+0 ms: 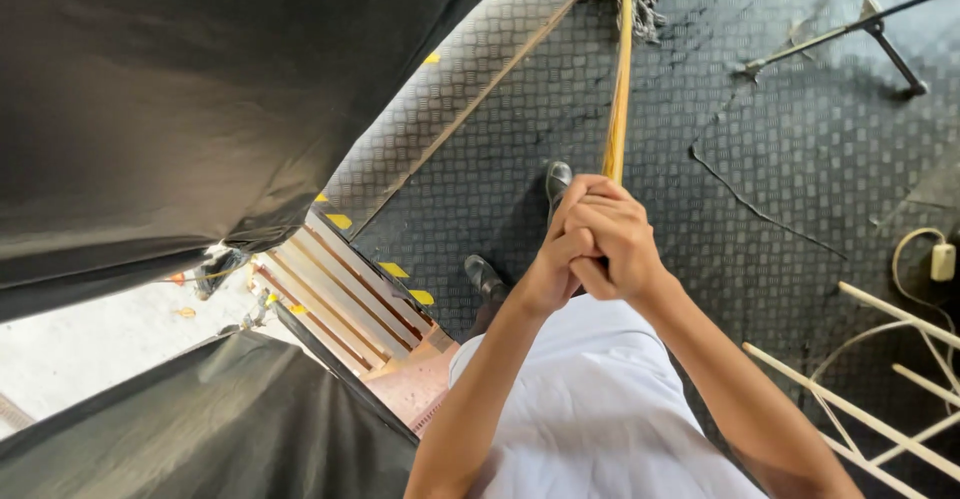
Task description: Mopping a stage area and adjusting surrounding curtains.
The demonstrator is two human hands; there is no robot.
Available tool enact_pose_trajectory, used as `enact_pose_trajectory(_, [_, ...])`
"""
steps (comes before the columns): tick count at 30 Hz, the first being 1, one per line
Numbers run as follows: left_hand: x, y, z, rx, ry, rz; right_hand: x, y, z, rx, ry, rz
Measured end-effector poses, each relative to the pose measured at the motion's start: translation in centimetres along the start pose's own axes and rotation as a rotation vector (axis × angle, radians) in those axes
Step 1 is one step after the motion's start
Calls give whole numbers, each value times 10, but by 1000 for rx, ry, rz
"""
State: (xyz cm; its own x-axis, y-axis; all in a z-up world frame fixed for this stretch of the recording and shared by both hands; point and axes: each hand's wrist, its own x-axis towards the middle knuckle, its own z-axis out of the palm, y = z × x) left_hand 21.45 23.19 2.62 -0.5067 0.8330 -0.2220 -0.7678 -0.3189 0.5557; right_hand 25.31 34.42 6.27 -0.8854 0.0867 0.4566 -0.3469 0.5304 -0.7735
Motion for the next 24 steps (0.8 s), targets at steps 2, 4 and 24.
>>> enact_pose_trajectory(2, [9,-18,-5,-11,-8,-35,-12,15,-6,-3,44,16])
enact_pose_trajectory(4, [24,-26,-4,-12,-21,-66,-15,29,-16,-7,96,20])
enact_pose_trajectory(24, [306,-68,45,-53,82,-152,41,250,-181,-115,33,157])
